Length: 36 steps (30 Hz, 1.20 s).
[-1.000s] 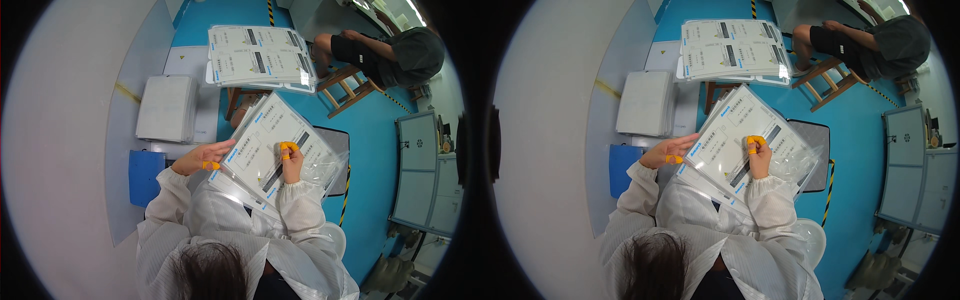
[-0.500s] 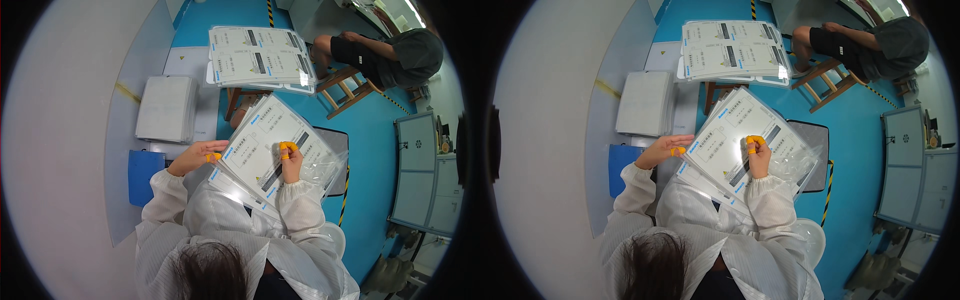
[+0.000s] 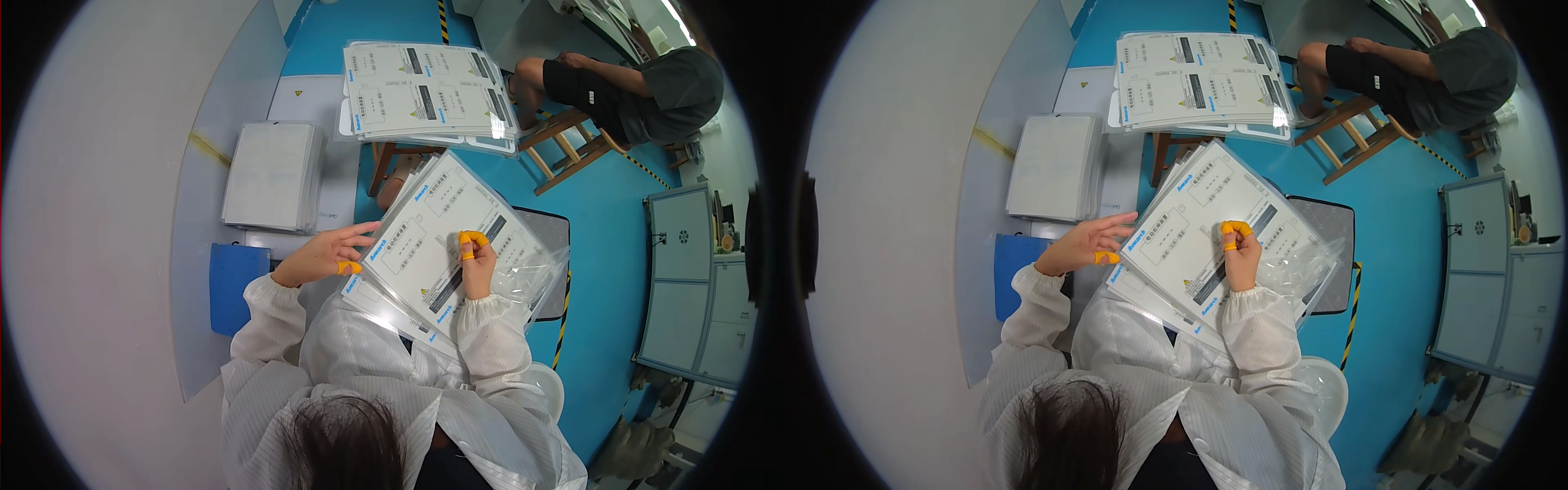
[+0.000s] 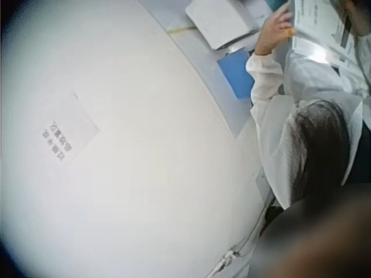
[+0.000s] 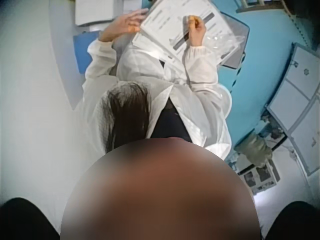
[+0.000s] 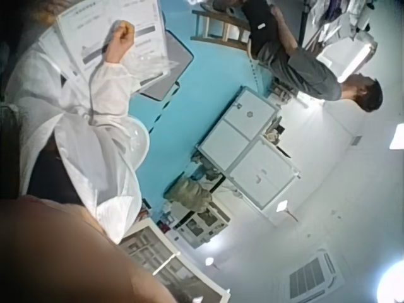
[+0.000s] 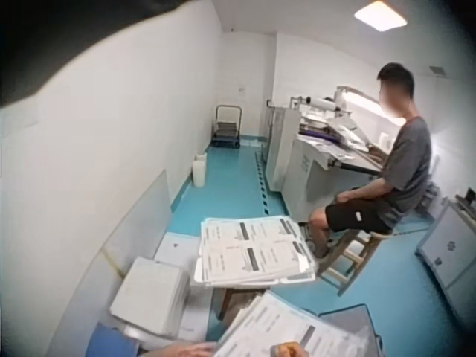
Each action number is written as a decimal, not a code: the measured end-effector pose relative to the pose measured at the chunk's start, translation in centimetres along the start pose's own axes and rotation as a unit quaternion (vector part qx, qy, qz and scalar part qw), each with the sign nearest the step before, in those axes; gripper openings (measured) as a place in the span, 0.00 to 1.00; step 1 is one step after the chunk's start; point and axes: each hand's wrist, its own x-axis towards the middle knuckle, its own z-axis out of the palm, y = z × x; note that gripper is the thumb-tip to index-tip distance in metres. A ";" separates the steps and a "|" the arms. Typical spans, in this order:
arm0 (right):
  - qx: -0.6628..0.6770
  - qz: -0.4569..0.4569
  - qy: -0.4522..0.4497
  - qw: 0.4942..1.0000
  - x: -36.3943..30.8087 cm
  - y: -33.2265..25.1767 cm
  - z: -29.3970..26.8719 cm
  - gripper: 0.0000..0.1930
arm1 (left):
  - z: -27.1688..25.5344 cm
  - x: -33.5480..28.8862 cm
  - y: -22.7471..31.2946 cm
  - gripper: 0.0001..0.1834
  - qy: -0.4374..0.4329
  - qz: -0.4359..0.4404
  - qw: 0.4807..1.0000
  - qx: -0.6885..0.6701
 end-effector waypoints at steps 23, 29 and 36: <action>-0.197 -0.075 -0.184 0.960 -3.4 -3.8 9.4 0.16 | 0.5 0.2 -1.2 0.38 0.044 -0.008 0.998 -0.040; -0.253 -0.081 -0.206 0.942 -3.6 -3.7 9.9 0.11 | 0.5 -0.1 -0.8 0.40 0.044 -0.033 0.998 -0.036; -0.181 -0.087 -0.154 0.967 -3.9 -3.6 9.4 0.09 | 0.7 0.0 -0.9 0.40 0.058 -0.029 0.998 -0.010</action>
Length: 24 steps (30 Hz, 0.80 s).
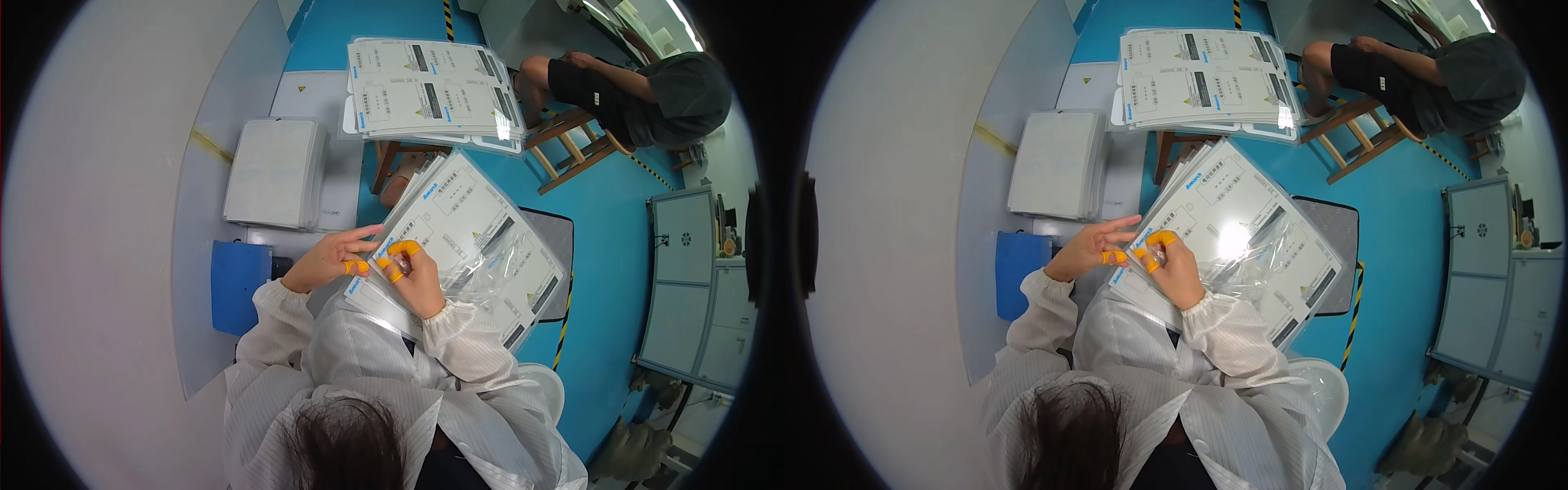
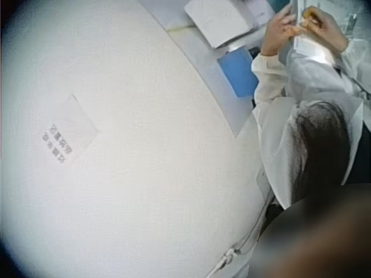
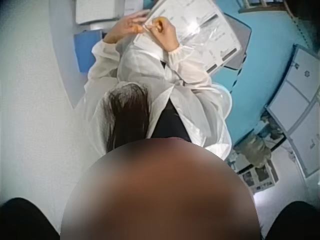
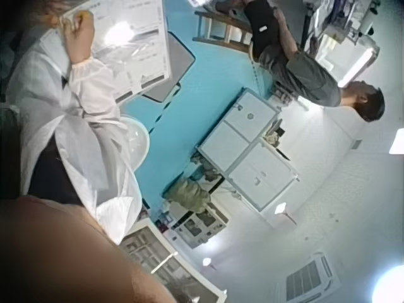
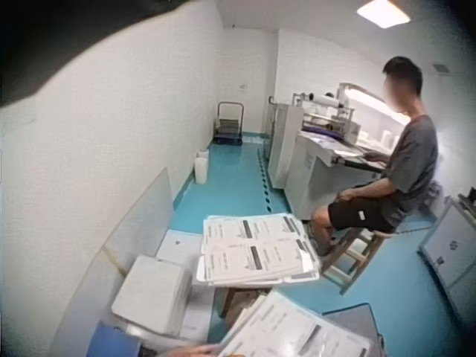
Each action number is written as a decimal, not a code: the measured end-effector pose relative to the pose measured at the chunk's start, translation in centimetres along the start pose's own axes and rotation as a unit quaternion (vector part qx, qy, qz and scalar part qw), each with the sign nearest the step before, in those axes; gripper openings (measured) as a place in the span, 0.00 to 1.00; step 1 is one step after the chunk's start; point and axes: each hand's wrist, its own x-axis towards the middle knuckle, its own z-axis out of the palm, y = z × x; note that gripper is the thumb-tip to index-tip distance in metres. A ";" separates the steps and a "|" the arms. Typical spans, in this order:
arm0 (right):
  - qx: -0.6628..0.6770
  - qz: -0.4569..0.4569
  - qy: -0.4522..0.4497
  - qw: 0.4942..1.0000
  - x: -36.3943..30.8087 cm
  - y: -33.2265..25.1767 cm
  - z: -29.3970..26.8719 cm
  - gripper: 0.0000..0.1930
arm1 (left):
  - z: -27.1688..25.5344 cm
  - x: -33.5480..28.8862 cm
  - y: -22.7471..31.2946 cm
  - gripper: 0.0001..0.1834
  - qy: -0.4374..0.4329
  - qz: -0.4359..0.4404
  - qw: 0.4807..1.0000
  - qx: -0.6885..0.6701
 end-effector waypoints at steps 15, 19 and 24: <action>0.012 0.005 -0.009 1.000 -0.3 0.3 -0.2 0.09 | 0.2 -0.2 0.3 0.34 -0.008 0.024 0.999 -0.042; -0.055 -0.015 -0.039 0.998 -0.1 0.1 0.3 0.10 | 0.3 -0.3 0.5 0.36 -0.022 0.026 0.998 -0.044; 0.012 0.009 -0.031 0.999 0.0 1.3 0.0 0.06 | 0.3 -0.4 -0.3 0.34 -0.011 0.051 0.999 0.013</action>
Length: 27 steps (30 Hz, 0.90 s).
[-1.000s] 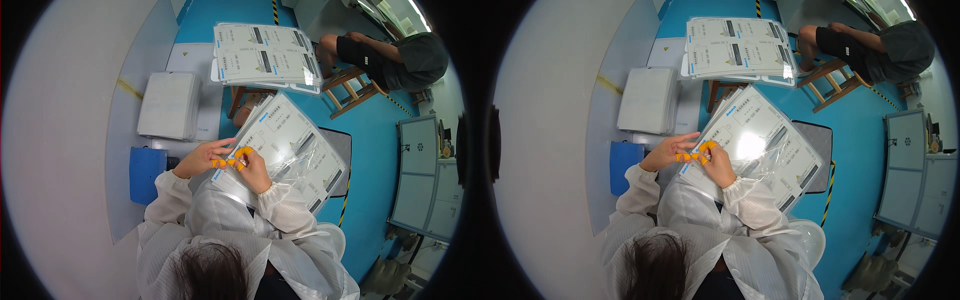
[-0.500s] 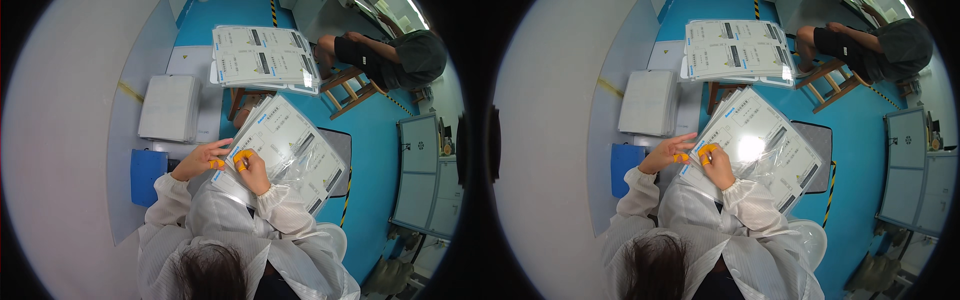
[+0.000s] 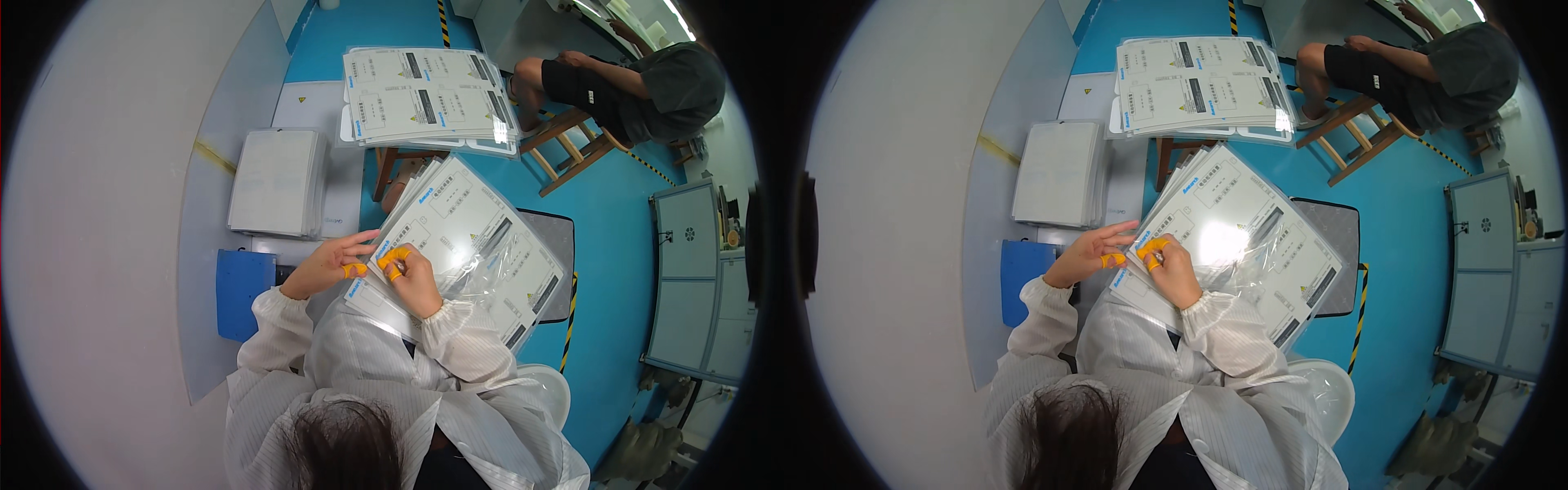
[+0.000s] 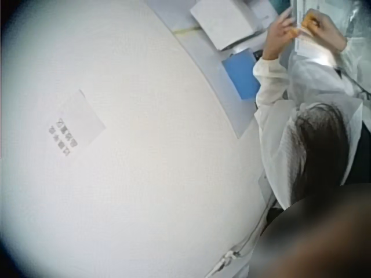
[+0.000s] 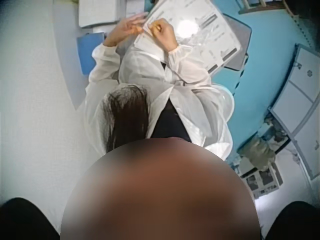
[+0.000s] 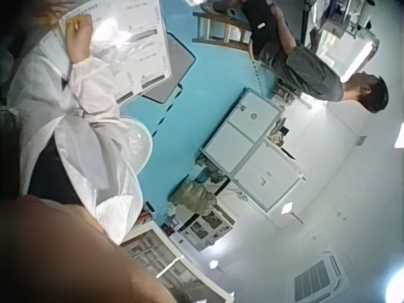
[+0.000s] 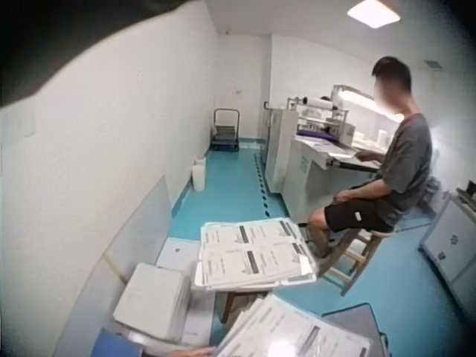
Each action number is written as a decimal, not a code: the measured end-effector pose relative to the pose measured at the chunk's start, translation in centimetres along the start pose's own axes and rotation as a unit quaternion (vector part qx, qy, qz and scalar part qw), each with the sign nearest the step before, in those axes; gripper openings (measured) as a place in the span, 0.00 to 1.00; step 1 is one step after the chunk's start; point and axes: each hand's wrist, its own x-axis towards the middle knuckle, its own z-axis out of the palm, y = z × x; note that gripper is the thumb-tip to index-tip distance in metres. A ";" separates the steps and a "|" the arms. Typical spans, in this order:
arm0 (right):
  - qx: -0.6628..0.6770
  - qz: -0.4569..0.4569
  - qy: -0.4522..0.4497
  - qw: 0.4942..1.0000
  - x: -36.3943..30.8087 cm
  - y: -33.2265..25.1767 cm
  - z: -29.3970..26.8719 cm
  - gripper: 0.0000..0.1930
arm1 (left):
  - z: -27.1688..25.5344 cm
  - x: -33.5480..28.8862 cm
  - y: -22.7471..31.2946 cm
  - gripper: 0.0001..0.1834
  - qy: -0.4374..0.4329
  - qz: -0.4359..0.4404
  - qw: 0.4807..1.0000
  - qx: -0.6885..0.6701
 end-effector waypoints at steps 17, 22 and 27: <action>0.276 -0.025 0.106 0.955 0.0 1.6 -4.1 0.14 | -0.3 3.3 -0.2 0.18 0.044 -0.106 0.991 0.064; 0.608 0.023 0.162 0.777 0.8 2.2 -9.2 0.13 | -0.6 3.1 -1.0 0.17 0.022 -0.147 0.989 0.020; 0.555 0.031 0.138 0.820 0.1 1.8 -7.6 0.18 | -0.2 5.0 1.2 0.19 -0.060 -0.070 0.995 0.031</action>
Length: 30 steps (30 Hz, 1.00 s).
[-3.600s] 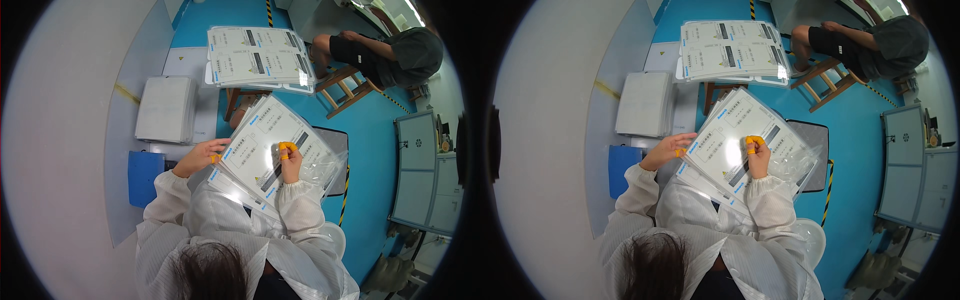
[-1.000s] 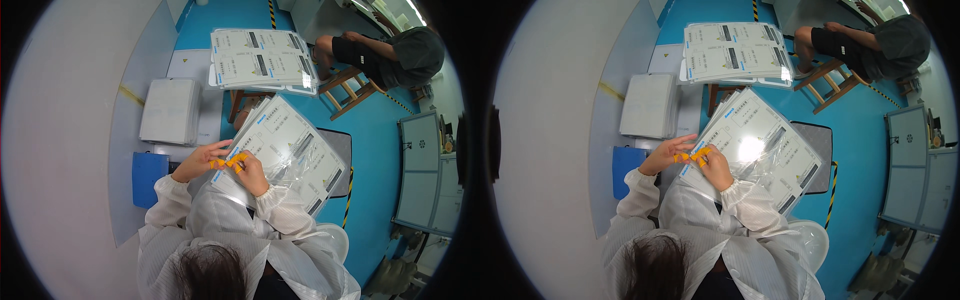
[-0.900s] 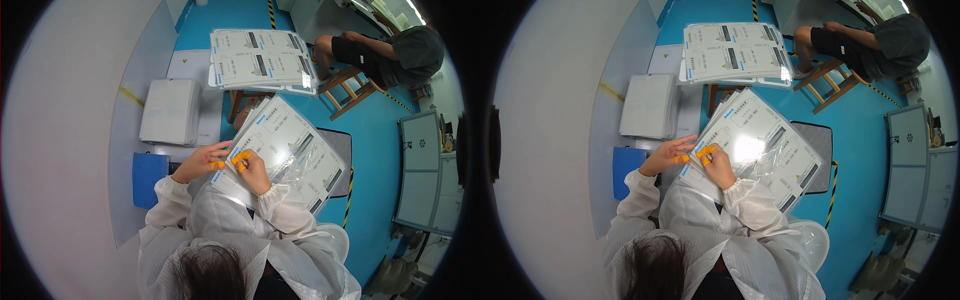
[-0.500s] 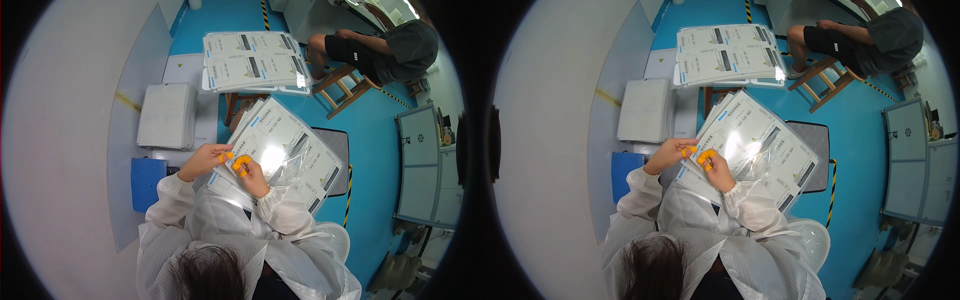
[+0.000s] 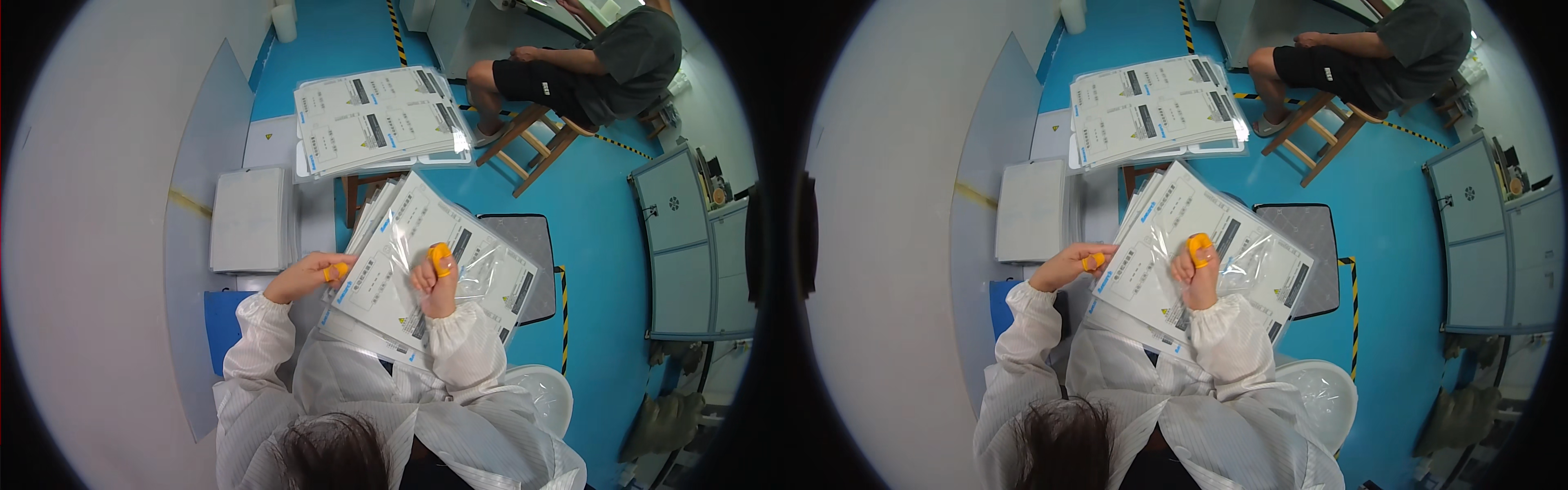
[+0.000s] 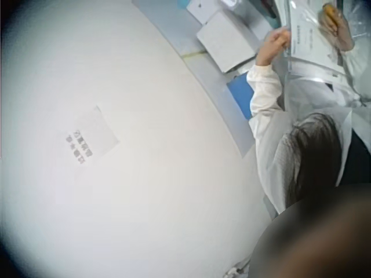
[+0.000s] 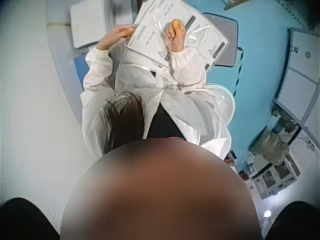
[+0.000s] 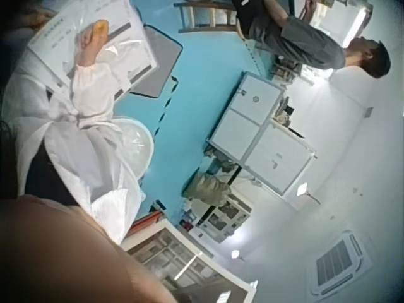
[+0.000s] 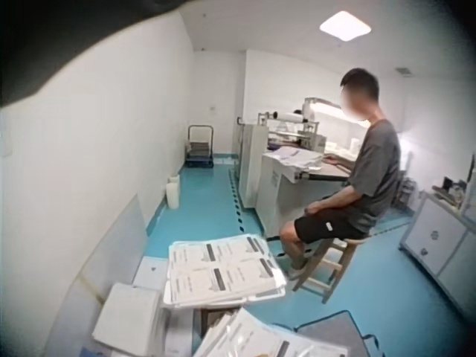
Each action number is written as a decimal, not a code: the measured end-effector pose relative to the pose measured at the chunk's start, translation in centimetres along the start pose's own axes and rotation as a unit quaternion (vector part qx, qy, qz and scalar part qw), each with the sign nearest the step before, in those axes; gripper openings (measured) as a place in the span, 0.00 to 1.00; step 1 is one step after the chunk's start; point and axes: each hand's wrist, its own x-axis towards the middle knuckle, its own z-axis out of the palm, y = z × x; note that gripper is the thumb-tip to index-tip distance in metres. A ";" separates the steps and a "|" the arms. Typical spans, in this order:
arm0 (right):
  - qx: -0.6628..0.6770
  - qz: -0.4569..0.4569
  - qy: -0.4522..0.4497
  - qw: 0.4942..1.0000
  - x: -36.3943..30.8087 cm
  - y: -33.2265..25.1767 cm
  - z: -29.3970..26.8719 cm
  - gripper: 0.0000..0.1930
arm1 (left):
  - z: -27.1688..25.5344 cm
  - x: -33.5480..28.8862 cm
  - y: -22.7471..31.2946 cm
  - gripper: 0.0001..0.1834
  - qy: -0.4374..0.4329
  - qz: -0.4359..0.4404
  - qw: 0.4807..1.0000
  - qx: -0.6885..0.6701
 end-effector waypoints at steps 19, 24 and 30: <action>0.287 -0.469 0.276 0.788 -15.7 -29.6 -29.4 0.09 | -14.7 6.2 2.3 0.16 0.304 0.112 0.941 -0.099; 0.173 -0.490 0.224 0.824 -19.8 -29.4 -27.6 0.12 | -16.1 13.7 3.9 0.16 0.347 0.152 0.903 -0.200; 0.092 -0.488 0.208 0.842 -20.5 -29.3 -19.6 0.12 | -18.8 19.0 4.0 0.11 0.485 0.118 0.866 0.020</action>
